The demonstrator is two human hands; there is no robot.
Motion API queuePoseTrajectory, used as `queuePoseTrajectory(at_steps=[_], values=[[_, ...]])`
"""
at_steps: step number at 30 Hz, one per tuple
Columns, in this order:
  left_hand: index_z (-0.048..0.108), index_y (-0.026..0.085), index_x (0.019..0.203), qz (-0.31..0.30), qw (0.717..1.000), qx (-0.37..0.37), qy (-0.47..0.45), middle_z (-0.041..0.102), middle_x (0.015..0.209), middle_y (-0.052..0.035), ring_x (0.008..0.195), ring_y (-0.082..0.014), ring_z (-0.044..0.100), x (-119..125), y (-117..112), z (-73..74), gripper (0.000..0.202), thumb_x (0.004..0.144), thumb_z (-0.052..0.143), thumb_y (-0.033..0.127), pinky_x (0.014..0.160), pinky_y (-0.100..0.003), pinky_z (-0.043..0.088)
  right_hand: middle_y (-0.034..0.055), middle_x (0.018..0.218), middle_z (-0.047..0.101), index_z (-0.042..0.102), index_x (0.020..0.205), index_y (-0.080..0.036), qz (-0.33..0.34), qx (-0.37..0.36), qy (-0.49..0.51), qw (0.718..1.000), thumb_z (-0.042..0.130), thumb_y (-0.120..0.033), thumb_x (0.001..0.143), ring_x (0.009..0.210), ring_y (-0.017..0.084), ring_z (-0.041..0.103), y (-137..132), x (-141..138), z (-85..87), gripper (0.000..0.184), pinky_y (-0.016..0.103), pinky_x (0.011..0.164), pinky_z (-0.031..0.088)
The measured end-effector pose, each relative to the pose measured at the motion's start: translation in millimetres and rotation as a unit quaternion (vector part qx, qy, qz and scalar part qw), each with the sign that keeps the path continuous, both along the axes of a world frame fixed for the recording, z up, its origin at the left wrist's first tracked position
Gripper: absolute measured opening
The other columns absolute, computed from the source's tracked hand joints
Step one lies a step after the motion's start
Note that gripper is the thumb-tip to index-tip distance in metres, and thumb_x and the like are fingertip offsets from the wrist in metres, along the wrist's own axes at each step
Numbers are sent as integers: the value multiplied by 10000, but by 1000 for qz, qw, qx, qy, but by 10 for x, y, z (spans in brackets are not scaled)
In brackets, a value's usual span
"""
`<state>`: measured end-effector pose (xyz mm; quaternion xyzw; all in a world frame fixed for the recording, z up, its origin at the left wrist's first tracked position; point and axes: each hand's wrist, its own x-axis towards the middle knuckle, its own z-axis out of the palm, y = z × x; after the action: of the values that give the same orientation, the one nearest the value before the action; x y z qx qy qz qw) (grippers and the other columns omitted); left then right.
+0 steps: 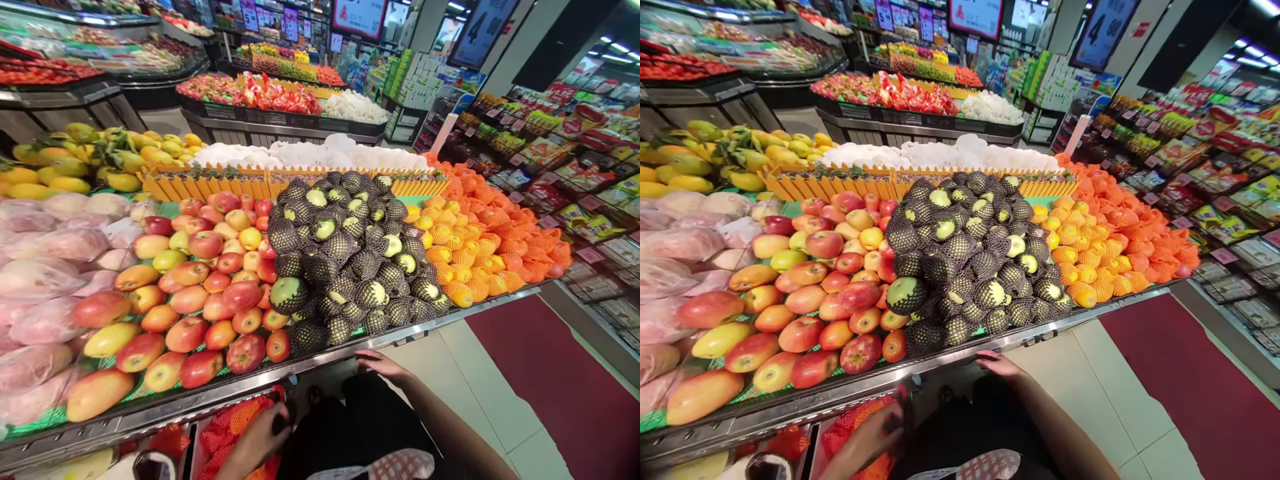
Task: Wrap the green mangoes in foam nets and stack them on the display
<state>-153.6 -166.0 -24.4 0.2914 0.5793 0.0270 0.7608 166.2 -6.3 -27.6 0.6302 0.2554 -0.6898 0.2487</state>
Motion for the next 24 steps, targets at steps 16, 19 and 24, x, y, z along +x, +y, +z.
queuePoseTrajectory(at_steps=[16,19,24], values=[[605,175,993,100,988,16,-116,620,895,-43,871,-206,547,1354,1150,137,357,870,627,509,804,-305,372,35,914,708,746,933,-177,-60,156,199,965,785,-515,778,839,179,624,556,573,493,374,327,838,502],[578,180,912,87,989,36,-118,542,812,-12,775,-170,480,1603,1484,236,379,886,613,557,727,-285,341,11,838,651,710,1006,-186,-84,163,182,966,727,-549,837,739,146,560,848,885,537,401,285,707,467],[468,178,745,177,962,144,-150,524,885,-37,842,-167,487,2125,2122,370,422,912,604,541,767,-279,362,57,956,659,710,1123,-190,-23,238,188,953,704,-520,888,874,179,601,1515,1314,718,405,299,759,461]])
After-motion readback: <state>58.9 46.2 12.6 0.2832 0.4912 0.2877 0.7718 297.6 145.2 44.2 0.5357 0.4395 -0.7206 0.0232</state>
